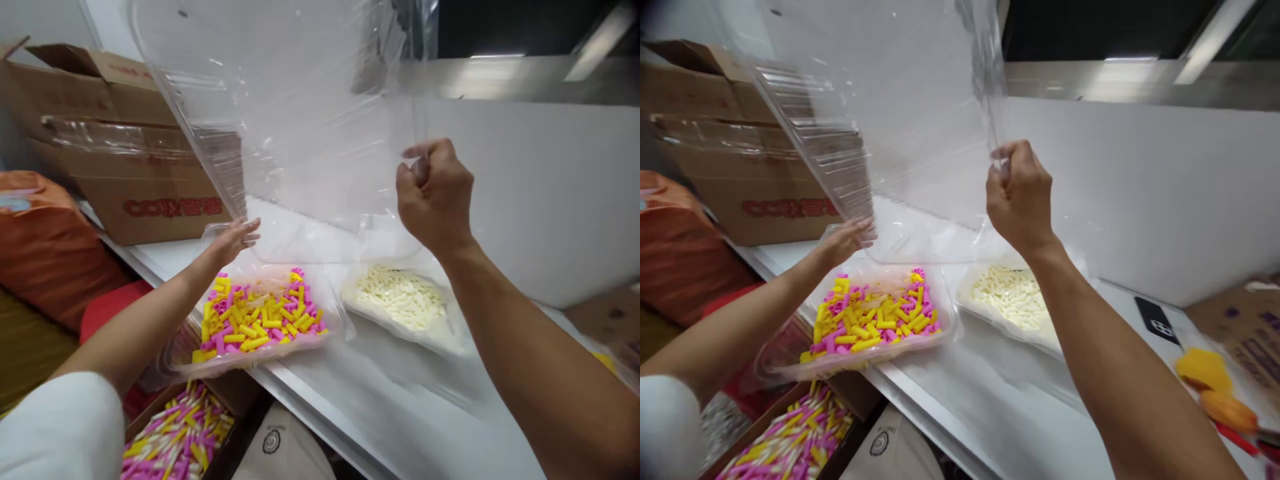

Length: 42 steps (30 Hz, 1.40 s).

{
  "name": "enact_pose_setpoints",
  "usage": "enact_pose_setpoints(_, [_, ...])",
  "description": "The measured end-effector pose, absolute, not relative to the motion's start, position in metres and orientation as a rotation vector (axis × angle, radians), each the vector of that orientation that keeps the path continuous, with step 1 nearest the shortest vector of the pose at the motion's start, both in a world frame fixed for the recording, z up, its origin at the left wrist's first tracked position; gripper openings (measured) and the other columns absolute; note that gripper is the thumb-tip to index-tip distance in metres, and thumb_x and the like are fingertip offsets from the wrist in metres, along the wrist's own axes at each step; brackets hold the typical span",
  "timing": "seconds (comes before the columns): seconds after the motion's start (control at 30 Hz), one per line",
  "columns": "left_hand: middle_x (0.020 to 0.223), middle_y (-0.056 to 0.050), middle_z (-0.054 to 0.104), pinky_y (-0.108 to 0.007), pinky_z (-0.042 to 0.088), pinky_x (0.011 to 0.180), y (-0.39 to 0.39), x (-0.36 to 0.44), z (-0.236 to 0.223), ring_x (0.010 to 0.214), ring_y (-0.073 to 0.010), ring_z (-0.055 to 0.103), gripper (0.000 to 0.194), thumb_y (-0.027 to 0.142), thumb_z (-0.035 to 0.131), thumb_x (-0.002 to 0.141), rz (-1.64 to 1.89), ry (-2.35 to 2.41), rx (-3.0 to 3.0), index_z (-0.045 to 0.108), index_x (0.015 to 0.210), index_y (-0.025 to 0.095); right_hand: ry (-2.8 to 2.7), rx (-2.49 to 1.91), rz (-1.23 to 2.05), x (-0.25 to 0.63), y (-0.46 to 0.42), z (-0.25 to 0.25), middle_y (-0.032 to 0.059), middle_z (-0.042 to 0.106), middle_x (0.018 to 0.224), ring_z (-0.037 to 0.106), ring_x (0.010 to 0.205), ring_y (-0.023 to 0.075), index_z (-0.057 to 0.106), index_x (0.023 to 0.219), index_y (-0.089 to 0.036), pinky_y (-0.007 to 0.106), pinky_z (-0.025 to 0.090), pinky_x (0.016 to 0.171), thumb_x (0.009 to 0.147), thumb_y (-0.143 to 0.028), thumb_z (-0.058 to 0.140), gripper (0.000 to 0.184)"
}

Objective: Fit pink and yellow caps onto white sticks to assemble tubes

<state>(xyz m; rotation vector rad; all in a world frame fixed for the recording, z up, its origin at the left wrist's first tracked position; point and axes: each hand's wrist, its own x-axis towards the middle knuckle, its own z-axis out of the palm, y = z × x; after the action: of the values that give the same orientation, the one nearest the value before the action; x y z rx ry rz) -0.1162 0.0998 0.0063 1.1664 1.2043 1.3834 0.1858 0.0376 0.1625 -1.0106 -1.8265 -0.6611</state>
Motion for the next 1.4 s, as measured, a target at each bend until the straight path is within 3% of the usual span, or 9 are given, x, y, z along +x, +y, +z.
enact_pose_setpoints(0.13, [0.127,-0.015,0.053,-0.050,0.053,0.078,0.072,-0.088,0.034,0.093,-0.0289,0.065,0.064,0.037,0.067,0.073,1.271,0.724,1.097,0.041,0.131,0.026,-1.832,-1.179,-0.691,0.225,0.004,0.183,0.0056,0.060,0.086,0.058,0.082,0.0190,0.050,0.110,-0.019,0.038,0.047,0.077,0.092,-0.033,0.041,0.025])
enact_pose_setpoints(0.3, [0.134,-0.015,0.046,-0.050,0.055,0.075,0.050,-0.021,0.057,0.092,-0.0294,0.065,0.053,0.037,0.057,0.082,1.329,0.710,0.963,0.038,0.131,0.030,-1.701,-1.360,-1.121,0.251,-0.074,0.203,0.0158,0.048,0.122,0.040,0.119,0.0303,0.039,0.127,-0.016,0.053,0.031,0.098,0.088,-0.042,0.049,0.048])
enact_pose_setpoints(0.43, [0.135,-0.012,0.043,-0.046,0.055,0.079,0.020,0.045,0.082,0.098,-0.0271,0.062,0.055,0.036,0.055,0.085,1.363,0.620,0.904,0.031,0.135,0.034,-1.692,-1.389,-1.116,0.242,-0.139,0.155,0.0084,0.058,0.101,0.056,0.094,0.0232,0.041,0.128,-0.022,0.040,0.047,0.081,0.093,-0.033,0.039,0.037])
enact_pose_setpoints(0.53, [0.129,-0.011,0.047,-0.042,0.056,0.078,-0.014,0.090,0.095,0.095,-0.0234,0.063,0.065,0.031,0.054,0.085,1.346,0.529,0.883,0.020,0.140,0.032,-1.856,-1.691,-0.869,0.230,-0.156,0.099,0.0089,0.061,0.093,0.059,0.072,0.0200,0.035,0.137,-0.024,0.030,0.047,0.059,0.089,-0.045,0.045,0.053])
enact_pose_setpoints(0.63, [0.120,-0.007,0.051,-0.038,0.057,0.077,-0.046,0.123,0.095,0.092,-0.0196,0.063,0.068,0.026,0.053,0.083,1.280,0.464,0.894,0.018,0.140,0.032,-1.824,-1.900,-0.692,0.231,-0.151,0.065,0.0105,0.061,0.097,0.060,0.070,0.0206,0.026,0.143,-0.026,0.030,0.046,0.056,0.087,-0.051,0.045,0.064])
enact_pose_setpoints(0.77, [0.115,-0.006,0.054,-0.035,0.055,0.082,-0.070,0.149,0.096,0.093,-0.0170,0.062,0.067,0.027,0.054,0.084,1.213,0.475,0.919,0.018,0.141,0.028,-1.696,-1.805,-0.688,0.258,-0.151,0.065,0.0093,0.063,0.087,0.061,0.075,0.0207,0.053,0.121,-0.021,0.030,0.047,0.062,0.089,-0.046,0.045,0.042])
enact_pose_setpoints(0.97, [0.117,-0.012,0.060,-0.041,0.044,0.095,-0.078,0.173,0.125,0.102,-0.0225,0.061,0.074,0.046,0.065,0.076,1.073,0.256,1.313,0.032,0.136,0.017,-1.421,-1.506,-0.969,0.317,-0.175,0.143,0.0005,0.061,0.066,0.058,0.062,0.0149,0.058,0.078,-0.022,0.025,0.043,0.060,0.088,-0.039,0.050,0.021])
enact_pose_setpoints(1.17, [0.102,-0.011,0.066,-0.037,0.048,0.083,-0.050,0.179,0.111,0.094,-0.0251,0.064,0.049,0.050,0.058,0.075,0.981,0.499,1.668,0.055,0.109,0.016,-1.324,-1.441,-0.967,0.369,-0.185,0.255,-0.0025,0.062,0.058,0.063,0.055,0.0129,0.057,0.077,-0.021,0.021,0.042,0.051,0.083,-0.045,0.056,0.026])
enact_pose_setpoints(1.4, [0.086,-0.008,0.067,-0.033,0.047,0.066,0.000,0.180,0.083,0.078,-0.0247,0.066,0.042,0.054,0.050,0.074,0.804,0.660,1.860,0.061,0.092,0.018,-1.033,-1.534,-1.318,0.428,-0.205,0.391,0.0057,0.065,0.059,0.063,0.051,0.0116,0.063,0.081,-0.014,0.021,0.036,0.044,0.075,-0.046,0.064,0.033])
